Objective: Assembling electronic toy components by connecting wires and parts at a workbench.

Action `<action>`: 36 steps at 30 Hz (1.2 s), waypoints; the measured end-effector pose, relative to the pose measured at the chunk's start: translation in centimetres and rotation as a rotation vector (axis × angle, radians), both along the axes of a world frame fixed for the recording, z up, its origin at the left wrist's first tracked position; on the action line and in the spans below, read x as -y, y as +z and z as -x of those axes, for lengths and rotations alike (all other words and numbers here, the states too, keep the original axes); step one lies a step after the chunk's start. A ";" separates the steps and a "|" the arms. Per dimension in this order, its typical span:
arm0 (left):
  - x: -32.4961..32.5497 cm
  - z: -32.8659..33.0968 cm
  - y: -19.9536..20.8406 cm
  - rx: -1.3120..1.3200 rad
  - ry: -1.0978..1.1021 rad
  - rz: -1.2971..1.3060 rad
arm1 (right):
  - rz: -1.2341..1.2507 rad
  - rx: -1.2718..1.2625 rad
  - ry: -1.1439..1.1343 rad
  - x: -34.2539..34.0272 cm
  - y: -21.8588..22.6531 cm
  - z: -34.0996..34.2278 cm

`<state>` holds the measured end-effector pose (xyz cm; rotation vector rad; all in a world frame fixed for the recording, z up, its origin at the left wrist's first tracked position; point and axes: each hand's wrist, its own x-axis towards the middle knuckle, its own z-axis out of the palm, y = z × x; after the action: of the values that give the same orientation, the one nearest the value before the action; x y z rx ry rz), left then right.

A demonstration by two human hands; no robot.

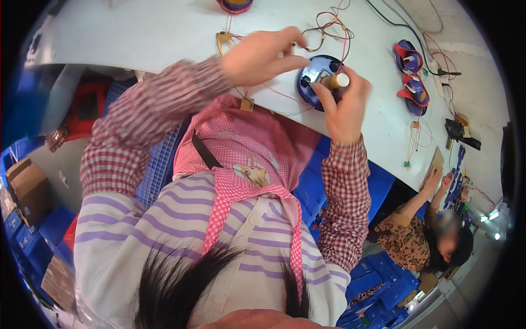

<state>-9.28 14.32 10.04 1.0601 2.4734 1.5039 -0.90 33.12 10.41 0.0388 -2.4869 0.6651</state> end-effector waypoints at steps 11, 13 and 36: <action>6.9 -11.6 -4.7 1.086 0.149 -0.259 | 0.070 0.280 0.327 8.2 -2.4 -6.6; 6.3 -11.4 -5.3 1.193 0.192 -0.421 | -0.006 0.297 0.285 8.6 -2.5 -5.7; 9.2 2.2 -2.1 -0.279 0.318 0.371 | 0.755 0.472 0.438 7.9 -1.4 -2.8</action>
<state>-11.45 5.09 7.92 0.8909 3.0737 0.9348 1.91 25.19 8.96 0.1589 -2.4866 1.9494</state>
